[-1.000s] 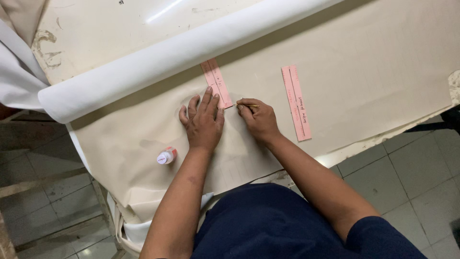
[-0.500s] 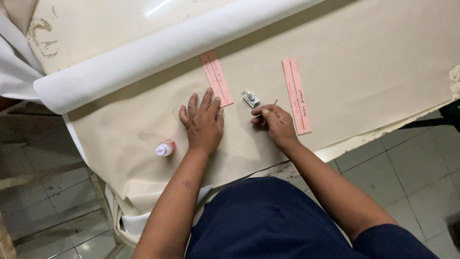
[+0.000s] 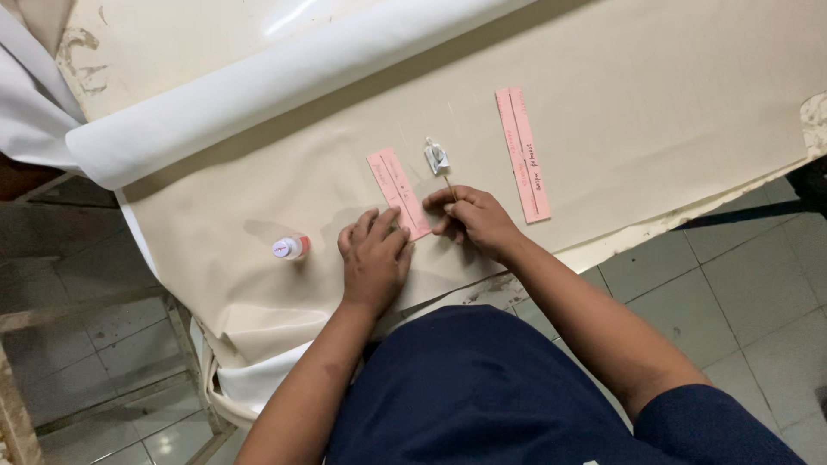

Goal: The person uses a pink ruler and a thin stick to mark lines on a large piece of light-colored fabric laid on a table. They then apply a white substance from a small bottle onto the marked areas and rub it in with a cloth.

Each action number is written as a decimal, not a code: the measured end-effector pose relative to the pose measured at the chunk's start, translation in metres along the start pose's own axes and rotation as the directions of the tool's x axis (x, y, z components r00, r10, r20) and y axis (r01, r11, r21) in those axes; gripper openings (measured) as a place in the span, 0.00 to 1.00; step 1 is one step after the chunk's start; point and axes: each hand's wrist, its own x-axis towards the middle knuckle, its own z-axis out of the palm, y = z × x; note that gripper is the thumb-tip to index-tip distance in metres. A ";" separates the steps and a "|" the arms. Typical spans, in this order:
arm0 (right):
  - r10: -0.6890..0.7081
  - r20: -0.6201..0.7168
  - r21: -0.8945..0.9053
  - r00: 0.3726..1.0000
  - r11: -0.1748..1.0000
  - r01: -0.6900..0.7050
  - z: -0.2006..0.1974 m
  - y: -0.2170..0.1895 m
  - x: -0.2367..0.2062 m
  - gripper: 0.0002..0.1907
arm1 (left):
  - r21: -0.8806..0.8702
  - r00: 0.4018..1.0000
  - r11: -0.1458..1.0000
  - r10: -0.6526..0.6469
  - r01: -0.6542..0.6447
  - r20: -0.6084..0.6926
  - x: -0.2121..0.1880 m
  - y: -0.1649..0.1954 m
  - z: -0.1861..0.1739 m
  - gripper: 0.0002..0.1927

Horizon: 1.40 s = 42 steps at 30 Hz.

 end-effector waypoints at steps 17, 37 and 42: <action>0.010 -0.198 0.167 0.980 0.986 0.024 -0.032 0.045 -0.043 0.13 | -0.189 0.976 0.981 0.082 -0.044 0.201 0.010 -0.015 -0.017 0.08; 0.028 -0.214 0.144 0.976 0.990 0.003 -0.025 0.036 -0.046 0.12 | -0.210 0.982 0.976 0.097 -0.062 0.164 0.013 -0.009 -0.012 0.08; 0.016 -0.220 0.134 0.975 0.991 0.014 -0.025 0.039 -0.045 0.12 | -0.205 0.983 0.977 0.099 -0.066 0.156 0.013 -0.007 -0.012 0.07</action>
